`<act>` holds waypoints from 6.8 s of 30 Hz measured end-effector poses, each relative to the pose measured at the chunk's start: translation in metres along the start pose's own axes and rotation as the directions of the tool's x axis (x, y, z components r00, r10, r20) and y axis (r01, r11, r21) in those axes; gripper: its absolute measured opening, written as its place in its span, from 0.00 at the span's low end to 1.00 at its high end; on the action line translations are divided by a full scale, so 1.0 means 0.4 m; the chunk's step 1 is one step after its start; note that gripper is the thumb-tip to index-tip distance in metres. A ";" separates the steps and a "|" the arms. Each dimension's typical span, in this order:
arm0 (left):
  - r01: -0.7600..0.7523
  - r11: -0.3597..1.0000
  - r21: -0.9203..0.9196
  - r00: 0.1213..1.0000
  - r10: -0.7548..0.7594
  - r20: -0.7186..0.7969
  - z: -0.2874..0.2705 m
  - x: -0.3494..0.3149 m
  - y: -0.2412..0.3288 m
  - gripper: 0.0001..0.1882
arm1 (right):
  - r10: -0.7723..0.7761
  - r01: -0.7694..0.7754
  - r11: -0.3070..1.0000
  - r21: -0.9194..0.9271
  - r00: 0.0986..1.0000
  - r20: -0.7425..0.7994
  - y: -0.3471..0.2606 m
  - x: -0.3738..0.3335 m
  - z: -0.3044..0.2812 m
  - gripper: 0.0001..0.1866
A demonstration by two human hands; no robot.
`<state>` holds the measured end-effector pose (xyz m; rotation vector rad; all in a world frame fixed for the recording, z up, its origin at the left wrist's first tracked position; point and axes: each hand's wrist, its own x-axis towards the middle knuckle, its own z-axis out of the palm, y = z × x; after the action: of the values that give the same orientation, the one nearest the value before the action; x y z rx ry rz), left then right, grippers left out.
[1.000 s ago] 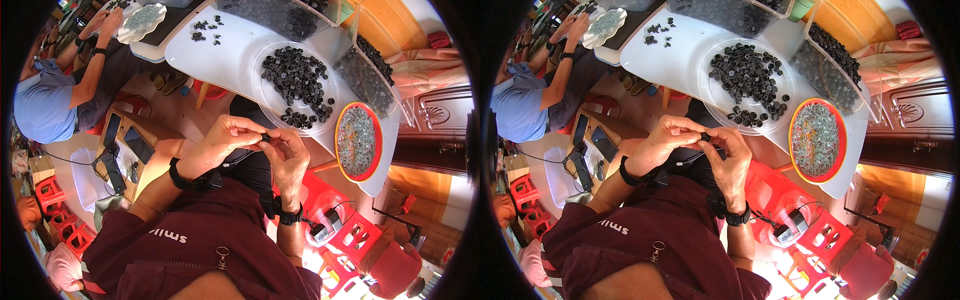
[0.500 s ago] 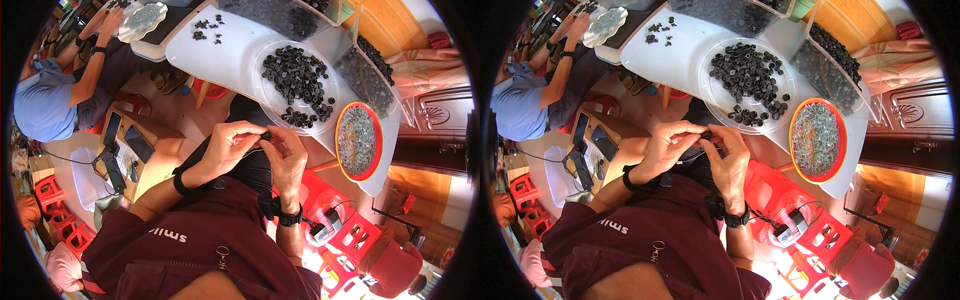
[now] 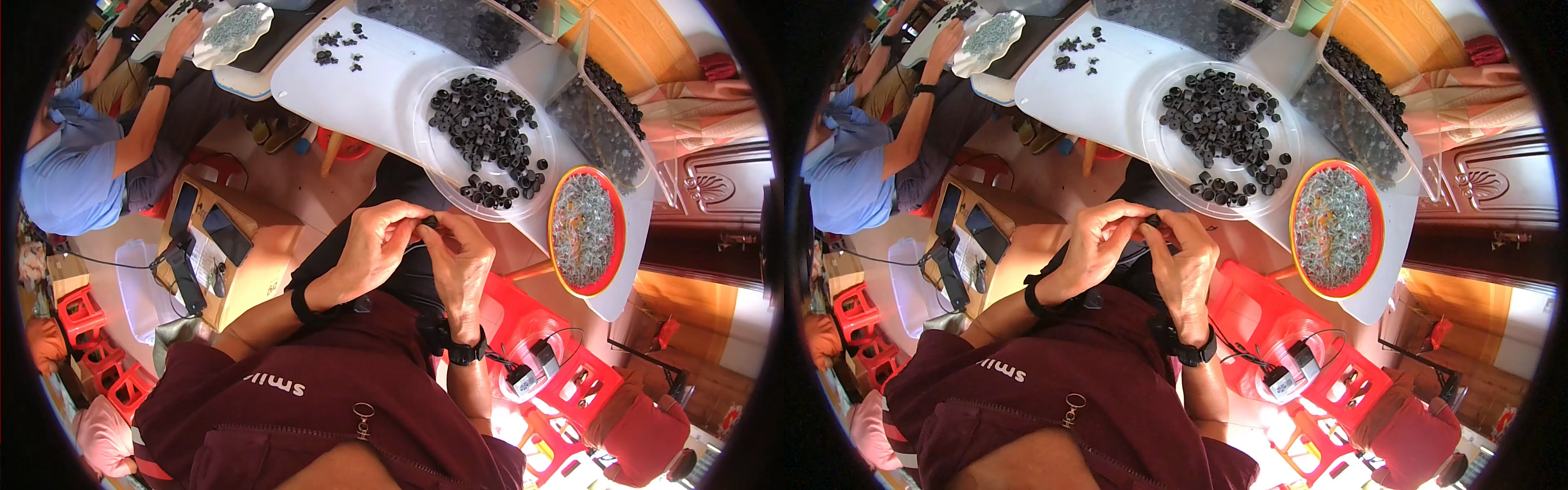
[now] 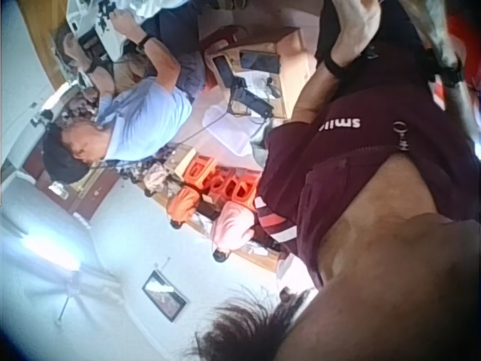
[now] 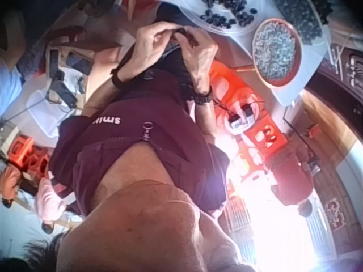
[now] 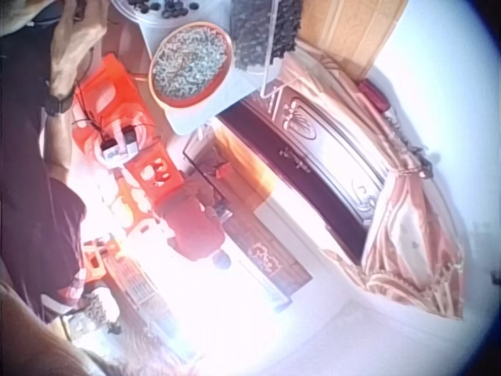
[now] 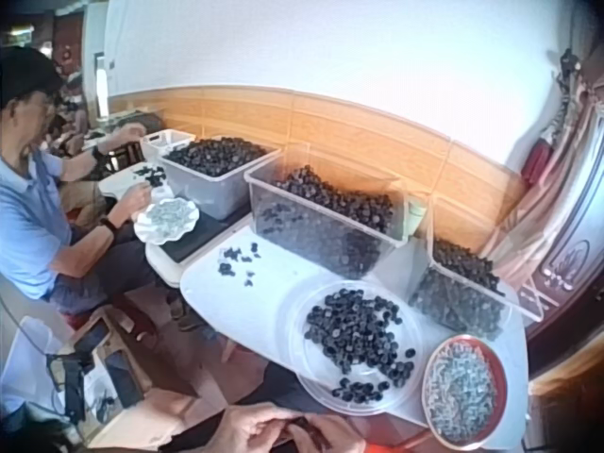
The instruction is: Inspecting and assembling small black rubber or plastic grommets into sets or components at a workbench.
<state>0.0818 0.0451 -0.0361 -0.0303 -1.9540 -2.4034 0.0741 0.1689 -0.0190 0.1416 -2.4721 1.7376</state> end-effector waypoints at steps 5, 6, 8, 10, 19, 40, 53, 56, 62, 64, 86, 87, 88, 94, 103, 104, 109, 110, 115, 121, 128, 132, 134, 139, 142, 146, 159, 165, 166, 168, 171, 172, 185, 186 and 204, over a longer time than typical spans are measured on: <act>0.049 0.997 0.068 0.999 -0.049 -0.003 -0.011 0.001 -0.011 0.08 | -0.025 0.025 1.000 -0.004 1.000 -0.010 0.023 0.002 0.015 0.10; 0.079 0.991 0.106 0.996 -0.082 0.026 -0.015 0.000 -0.012 0.09 | -0.026 0.026 1.000 -0.005 1.000 -0.012 0.024 0.003 0.017 0.10; 0.068 0.992 0.108 0.997 -0.070 0.011 -0.015 -0.001 -0.015 0.09 | -0.026 0.026 0.999 -0.019 1.000 -0.006 0.022 0.006 0.020 0.10; 0.059 0.992 0.112 0.998 -0.058 -0.007 -0.015 -0.001 -0.018 0.09 | -0.025 0.025 0.999 -0.031 1.000 0.003 0.019 0.008 0.024 0.10; -0.109 0.938 0.329 0.993 0.115 0.001 -0.021 -0.007 -0.023 0.09 | -0.030 0.030 0.999 -0.030 0.999 0.024 0.020 0.011 0.029 0.09; 0.373 0.855 -0.360 0.918 -0.282 0.280 -0.066 0.046 0.061 0.10 | -0.118 0.137 0.981 0.135 0.983 -0.143 -0.004 -0.019 0.024 0.13; 0.306 0.932 -0.194 0.927 -0.244 0.285 -0.073 0.049 0.075 0.11 | -0.164 0.184 0.977 0.106 0.971 -0.174 -0.004 -0.024 0.020 0.11; 0.319 0.936 -0.146 0.920 -0.270 0.284 -0.072 0.049 0.079 0.10 | -0.074 0.084 0.990 0.116 0.993 -0.089 -0.007 -0.019 0.008 0.10; 0.340 0.920 -0.193 0.919 -0.283 0.273 -0.060 0.039 0.061 0.10 | -0.065 0.070 0.991 0.115 0.997 -0.047 -0.010 -0.016 -0.004 0.10; 0.344 0.913 -0.218 0.921 -0.282 0.268 -0.055 0.037 0.057 0.10 | -0.077 0.085 0.990 0.115 0.994 -0.076 -0.008 -0.019 -0.003 0.10; 0.448 0.825 -0.344 0.891 -0.379 0.251 -0.062 0.033 0.050 0.08 | -0.353 0.314 0.911 -0.268 0.929 -0.110 0.010 -0.016 0.028 0.18; 0.446 0.830 -0.334 0.892 -0.383 0.241 -0.061 0.032 0.051 0.08 | -0.347 0.314 0.917 -0.244 0.932 -0.105 0.012 -0.015 0.028 0.18; 0.447 0.830 -0.333 0.892 -0.384 0.240 -0.061 0.032 0.055 0.08 | -0.341 0.314 0.924 -0.220 0.935 -0.100 0.013 -0.013 0.028 0.18; 0.524 0.827 -0.202 0.840 -0.464 0.280 -0.067 0.025 0.052 0.12 | -0.345 0.324 0.924 -0.204 0.935 -0.079 0.020 -0.012 0.025 0.18; 0.555 0.762 -0.332 0.822 -0.444 0.356 -0.072 0.027 0.057 0.12 | -0.133 0.128 0.978 0.163 0.991 0.016 -0.003 -0.007 0.002 0.15; 0.564 0.762 -0.319 0.814 -0.445 0.374 -0.074 0.028 0.058 0.12 | -0.132 0.127 0.978 0.164 0.991 0.014 -0.003 -0.008 0.000 0.15; 0.574 0.766 -0.288 0.806 -0.467 0.365 -0.067 0.030 0.069 0.12 | -0.140 0.136 0.960 0.246 0.990 -0.002 0.006 -0.011 -0.004 0.14; 0.559 0.783 -0.271 0.816 -0.464 0.345 -0.066 0.029 0.071 0.12 | -0.142 0.138 0.959 0.246 0.990 -0.002 0.006 -0.010 -0.005 0.14; 0.506 0.823 -0.259 0.850 -0.423 0.315 -0.074 0.026 0.060 0.10 | -0.206 0.207 0.972 0.109 0.978 -0.020 0.001 -0.012 -0.009 0.13; 0.424 0.902 -0.077 0.887 -0.397 0.234 -0.059 0.020 0.082 0.08 | -0.118 0.118 0.991 0.063 0.993 0.000 -0.023 -0.020 -0.010 0.10; 0.370 0.929 0.003 0.909 -0.362 0.204 -0.067 0.015 0.049 0.06 | -0.172 0.178 0.980 -0.086 0.983 0.070 -0.022 -0.037 0.013 0.10; 0.394 0.919 0.016 0.899 -0.389 0.202 -0.073 0.008 0.028 0.06 | -0.142 0.157 0.970 -0.184 0.986 0.093 -0.024 -0.051 0.026 0.08; 0.417 0.909 0.005 0.889 -0.409 0.206 -0.069 0.005 0.024 0.06 | -0.124 0.146 0.963 -0.227 0.986 0.107 -0.024 -0.057 0.034 0.07; 0.416 0.907 0.061 0.878 -0.418 0.231 -0.075 -0.013 -0.006 0.07 | -0.026 0.043 0.991 -0.124 0.991 0.132 0.026 -0.078 0.061 0.07; 0.368 0.903 0.222 0.881 -0.415 0.229 -0.070 -0.009 0.000 0.08 | -0.073 0.080 0.992 -0.101 0.995 0.073 0.048 -0.085 0.073 0.07; 0.290 0.909 0.298 0.902 -0.364 0.233 -0.069 -0.012 -0.020 0.08 | -0.089 0.091 0.993 -0.077 0.996 0.029 0.075 -0.092 0.086 0.08; 0.323 0.933 0.155 0.910 -0.352 0.221 -0.056 -0.016 -0.022 0.08 | -0.178 0.174 0.965 -0.195 0.984 -0.003 0.053 -0.081 0.074 0.08; 0.291 0.956 -0.048 0.939 -0.276 0.204 -0.046 -0.016 -0.004 0.08 | -0.063 0.057 0.995 -0.080 0.995 -0.075 0.045 -0.089 0.069 0.10; 0.326 0.941 -0.091 0.931 -0.303 0.201 -0.048 -0.014 0.009 0.08 | -0.065 0.059 0.995 -0.077 0.995 -0.074 0.047 -0.088 0.064 0.10; 0.356 0.925 -0.134 0.924 -0.327 0.198 -0.056 -0.008 0.016 0.08 | -0.019 0.016 0.994 0.110 0.999 0.026 0.051 -0.081 0.050 0.11; 0.364 0.919 -0.151 0.908 -0.314 0.277 -0.077 0.000 0.012 0.08 | -0.014 0.006 0.994 0.110 0.997 0.070 0.030 -0.069 0.023 0.10; 0.375 0.913 -0.160 0.897 -0.315 0.309 -0.081 0.001 0.012 0.08 | -0.056 0.050 0.996 0.078 0.996 0.071 0.024 -0.065 0.019 0.09; 0.395 0.911 -0.121 0.876 -0.333 0.349 -0.085 0.014 0.001 0.07 | -0.005 -0.006 0.991 0.132 0.997 0.080 0.016 -0.044 0.018 0.10; 0.396 0.910 -0.122 0.876 -0.334 0.348 -0.082 0.014 0.004 0.07 | -0.004 -0.007 0.991 0.132 0.997 0.082 0.014 -0.043 0.020 0.10; 0.302 0.940 0.159 0.771 -0.339 0.540 -0.107 0.007 0.028 0.15 | -0.002 -0.029 0.983 0.182 0.985 0.172 -0.003 -0.062 0.011 0.09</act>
<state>0.0799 0.0008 -0.0339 -0.5015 -2.4509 -2.7827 0.0988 0.1648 -0.0231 0.3048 -2.4256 2.0386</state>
